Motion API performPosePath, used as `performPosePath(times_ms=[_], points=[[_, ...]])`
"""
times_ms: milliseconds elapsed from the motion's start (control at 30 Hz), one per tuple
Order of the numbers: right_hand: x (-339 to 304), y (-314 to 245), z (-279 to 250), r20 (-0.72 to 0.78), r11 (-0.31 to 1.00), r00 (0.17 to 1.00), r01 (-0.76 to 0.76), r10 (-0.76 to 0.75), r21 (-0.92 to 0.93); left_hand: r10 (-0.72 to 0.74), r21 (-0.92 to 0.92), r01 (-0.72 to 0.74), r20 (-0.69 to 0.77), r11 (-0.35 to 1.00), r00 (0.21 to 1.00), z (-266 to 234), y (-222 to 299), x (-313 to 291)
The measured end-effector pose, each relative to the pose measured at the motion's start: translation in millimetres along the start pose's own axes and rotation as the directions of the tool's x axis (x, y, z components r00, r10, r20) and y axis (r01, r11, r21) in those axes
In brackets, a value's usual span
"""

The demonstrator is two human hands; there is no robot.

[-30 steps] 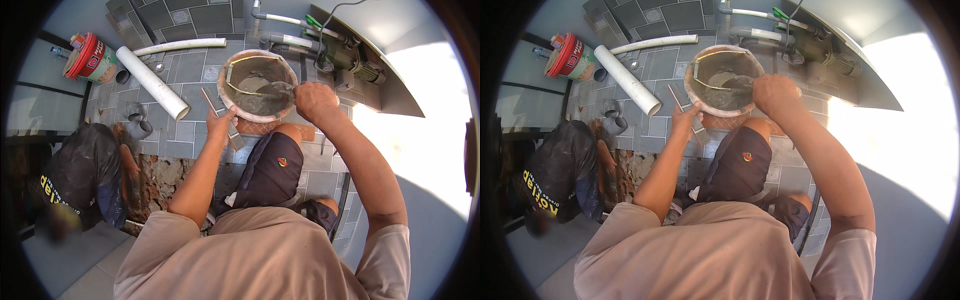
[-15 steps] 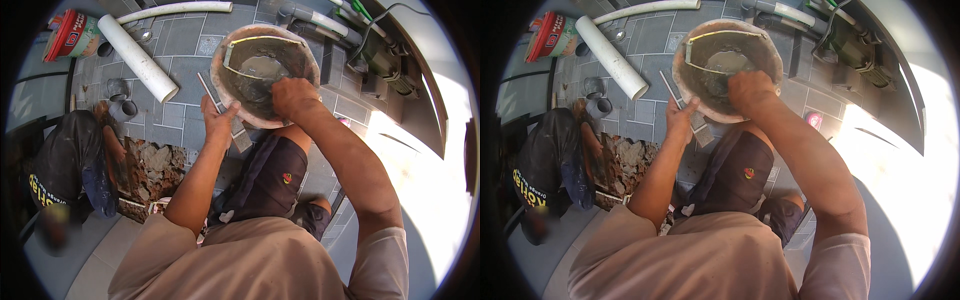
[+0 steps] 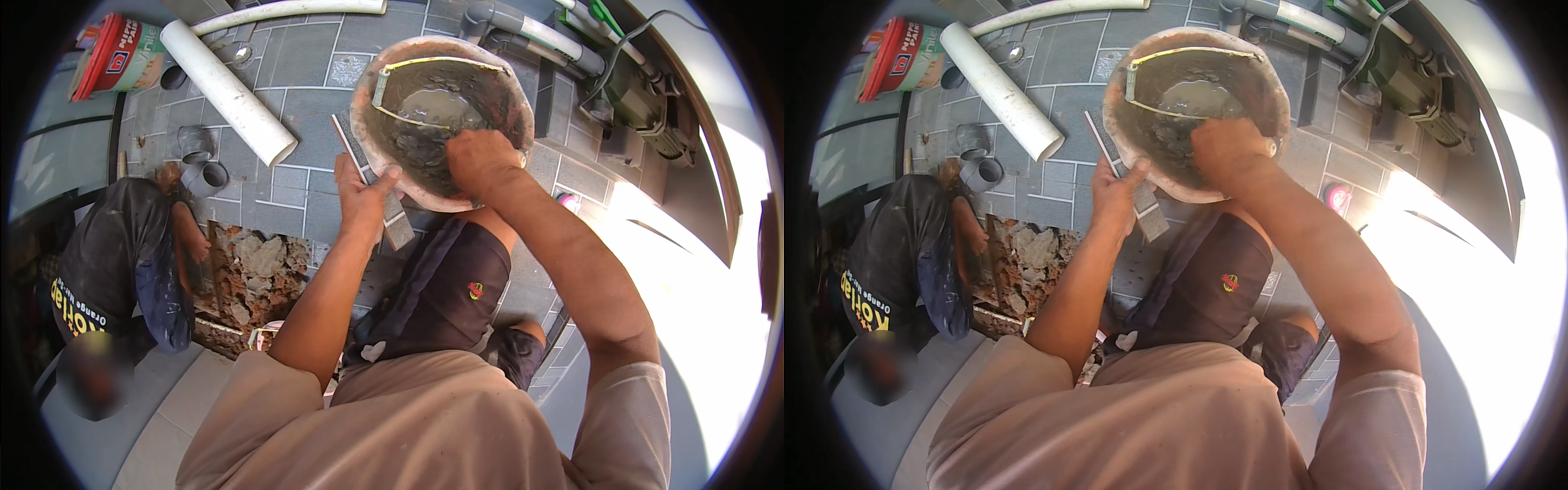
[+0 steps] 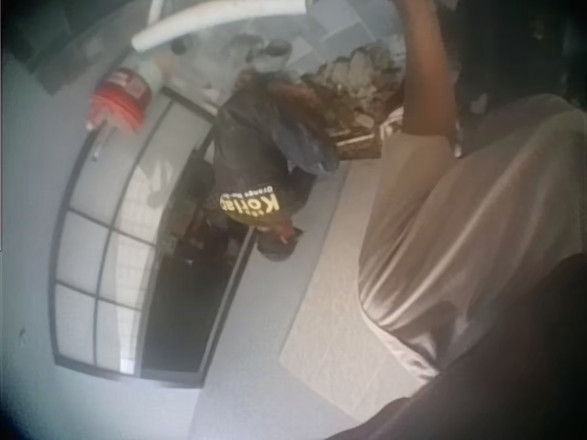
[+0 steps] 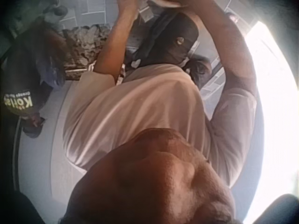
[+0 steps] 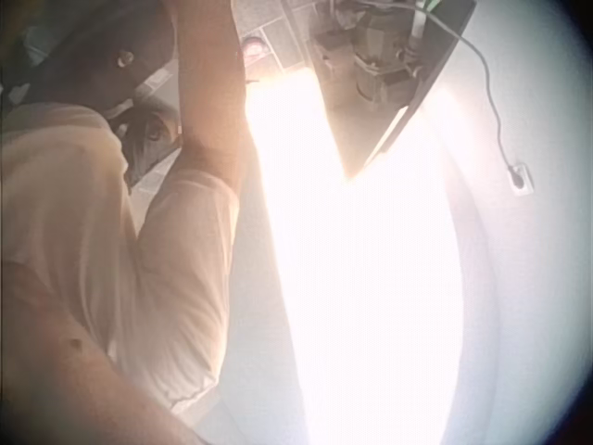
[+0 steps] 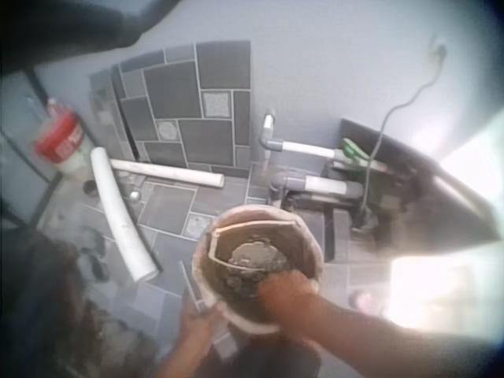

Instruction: The person sits on the floor and uses a trowel to scoop grout from a bucket, then applies it to the gaps between floor tiles. They use a hammer to tap the tiles into place and a trowel to smooth the grout lines.

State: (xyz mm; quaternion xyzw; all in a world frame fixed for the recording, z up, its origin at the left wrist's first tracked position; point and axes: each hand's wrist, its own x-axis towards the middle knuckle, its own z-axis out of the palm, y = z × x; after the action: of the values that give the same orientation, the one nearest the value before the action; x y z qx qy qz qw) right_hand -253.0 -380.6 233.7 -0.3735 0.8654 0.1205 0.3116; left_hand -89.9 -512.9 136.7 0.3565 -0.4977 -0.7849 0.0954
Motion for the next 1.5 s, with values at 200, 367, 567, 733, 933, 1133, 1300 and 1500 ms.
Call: performPosePath(times_ms=[200, 367, 567, 733, 933, 1133, 1300, 1500], points=[[-19, 18, -27, -0.050, 0.993, 0.997, -0.056, 0.050, -0.108, -0.019, 0.002, 0.019, 0.006, 1.000, 1.000, 4, 8, -3], [-12, -2, -13, 0.044, 0.994, 0.999, 0.017, -0.012, -0.110, -0.003, 0.022, 0.003, -0.009, 1.000, 1.000, 6, 6, -2], [-24, -5, -31, 0.042, 0.982, 0.984, -0.175, 0.173, 0.072, 0.013, -0.014, -0.013, 0.000, 1.000, 1.000, 1, 9, -5], [-10, -13, 4, -0.034, 0.978, 0.985, -0.164, 0.169, 0.128, 0.038, 0.039, -0.038, -0.003, 0.999, 0.999, 10, 4, -7], [-44, 14, -20, 0.102, 0.805, 0.973, -0.228, 0.207, 0.547, -0.001, 0.044, 0.004, -0.059, 0.999, 0.998, 9, 18, -13], [-102, 39, 39, -0.155, 0.521, 0.936, -0.035, 0.316, 0.853, 0.021, 0.079, -0.020, -0.011, 0.997, 1.000, 8, 26, -26], [-165, 19, 63, -0.188, 0.284, 0.906, 0.079, 0.379, 0.956, -0.093, -0.051, 0.093, 0.002, 0.994, 0.996, -44, 13, -35], [-209, -15, 77, -0.271, 0.089, 0.879, 0.257, 0.393, 0.962, -0.086, -0.113, 0.110, 0.200, 0.988, 0.976, -25, 66, -80]])
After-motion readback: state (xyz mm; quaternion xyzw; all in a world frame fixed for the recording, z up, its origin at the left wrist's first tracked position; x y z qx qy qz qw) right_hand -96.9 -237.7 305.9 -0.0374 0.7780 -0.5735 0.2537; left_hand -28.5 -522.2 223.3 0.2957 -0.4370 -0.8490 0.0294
